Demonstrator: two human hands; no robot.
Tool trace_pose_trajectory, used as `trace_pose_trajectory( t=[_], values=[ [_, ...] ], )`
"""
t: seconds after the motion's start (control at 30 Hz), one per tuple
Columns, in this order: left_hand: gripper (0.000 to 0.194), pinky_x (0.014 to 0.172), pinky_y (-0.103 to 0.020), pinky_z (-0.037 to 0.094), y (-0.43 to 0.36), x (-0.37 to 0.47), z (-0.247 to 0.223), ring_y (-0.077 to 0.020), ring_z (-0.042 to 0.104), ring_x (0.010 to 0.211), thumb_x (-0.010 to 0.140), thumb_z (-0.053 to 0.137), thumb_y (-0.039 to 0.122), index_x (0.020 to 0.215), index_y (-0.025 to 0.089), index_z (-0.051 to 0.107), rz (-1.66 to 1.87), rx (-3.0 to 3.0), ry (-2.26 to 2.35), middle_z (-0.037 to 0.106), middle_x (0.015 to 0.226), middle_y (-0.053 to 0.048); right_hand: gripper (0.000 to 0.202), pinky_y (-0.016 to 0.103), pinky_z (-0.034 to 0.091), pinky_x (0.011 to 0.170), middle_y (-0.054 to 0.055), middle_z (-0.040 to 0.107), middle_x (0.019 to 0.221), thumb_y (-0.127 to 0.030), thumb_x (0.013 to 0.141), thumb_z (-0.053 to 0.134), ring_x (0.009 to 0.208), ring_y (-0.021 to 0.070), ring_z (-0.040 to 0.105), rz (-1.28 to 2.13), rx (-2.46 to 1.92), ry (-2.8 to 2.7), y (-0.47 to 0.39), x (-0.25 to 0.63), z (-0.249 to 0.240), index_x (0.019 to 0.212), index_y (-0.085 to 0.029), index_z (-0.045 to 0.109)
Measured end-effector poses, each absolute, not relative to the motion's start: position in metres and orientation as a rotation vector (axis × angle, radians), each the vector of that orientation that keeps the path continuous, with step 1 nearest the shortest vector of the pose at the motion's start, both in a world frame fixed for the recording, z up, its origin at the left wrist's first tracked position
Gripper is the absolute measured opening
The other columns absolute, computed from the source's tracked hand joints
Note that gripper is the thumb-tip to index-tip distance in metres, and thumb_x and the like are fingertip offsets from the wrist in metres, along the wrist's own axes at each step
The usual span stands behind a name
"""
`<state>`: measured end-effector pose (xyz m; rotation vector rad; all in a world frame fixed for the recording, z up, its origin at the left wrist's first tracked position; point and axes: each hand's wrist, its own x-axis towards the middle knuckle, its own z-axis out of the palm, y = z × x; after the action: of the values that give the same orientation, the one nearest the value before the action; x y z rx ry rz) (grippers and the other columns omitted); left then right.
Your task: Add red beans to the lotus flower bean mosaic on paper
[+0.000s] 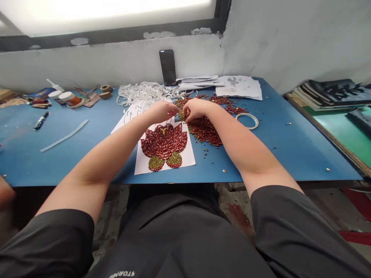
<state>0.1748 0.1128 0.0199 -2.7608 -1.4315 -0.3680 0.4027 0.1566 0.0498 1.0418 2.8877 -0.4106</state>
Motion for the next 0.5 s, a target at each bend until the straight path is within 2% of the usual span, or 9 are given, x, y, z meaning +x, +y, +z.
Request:
trace_pose_trajectory(
  t=[0.07, 0.17, 0.37, 0.5],
  values=[
    [0.032, 0.088, -0.034, 0.056, 0.114, 0.177, 0.019, -0.0207, 0.074, 0.089, 0.090, 0.055, 0.012, 0.107, 0.021, 0.082, -0.441, -2.722, -1.451, 0.081, 0.098, -0.006, 0.022, 0.034, 0.049, 0.072, 0.003, 0.079, 0.090, -0.026, 0.078, 0.084, 0.078, 0.0190, 0.068, -0.383, 1.021, 2.915, 0.159, 0.402, 0.045, 0.101, -0.023, 0.086],
    [0.032, 0.086, -0.032, 0.058, 0.106, 0.164, 0.018, -0.0184, 0.075, 0.088, 0.089, 0.057, 0.012, 0.110, 0.020, 0.080, -0.502, -2.700, -1.476, 0.082, 0.102, -0.006, 0.018, 0.034, 0.050, 0.073, 0.003, 0.079, 0.086, -0.017, 0.081, 0.079, 0.078, 0.0194, 0.068, -0.333, 1.027, 2.930, 0.161, 0.398, 0.040, 0.095, -0.024, 0.087],
    [0.028, 0.083, -0.032, 0.059, 0.074, 0.103, 0.019, -0.0186, 0.074, 0.083, 0.093, 0.056, 0.019, 0.106, 0.019, 0.080, -0.573, -2.571, -1.578, 0.081, 0.100, -0.008, 0.030, 0.038, 0.052, 0.080, 0.009, 0.082, 0.092, 0.001, 0.077, 0.071, 0.084, 0.0243, 0.072, -0.165, 1.171, 2.837, 0.160, 0.399, 0.042, 0.091, -0.020, 0.087],
    [0.028, 0.082, -0.036, 0.058, 0.052, 0.069, 0.013, -0.0216, 0.073, 0.082, 0.096, 0.053, 0.023, 0.104, 0.019, 0.080, -0.613, -2.425, -1.652, 0.081, 0.102, -0.011, 0.024, 0.039, 0.054, 0.083, 0.009, 0.082, 0.093, -0.004, 0.079, 0.074, 0.086, 0.0246, 0.073, -0.263, 1.186, 2.867, 0.166, 0.409, 0.047, 0.092, -0.020, 0.087]
  ],
)
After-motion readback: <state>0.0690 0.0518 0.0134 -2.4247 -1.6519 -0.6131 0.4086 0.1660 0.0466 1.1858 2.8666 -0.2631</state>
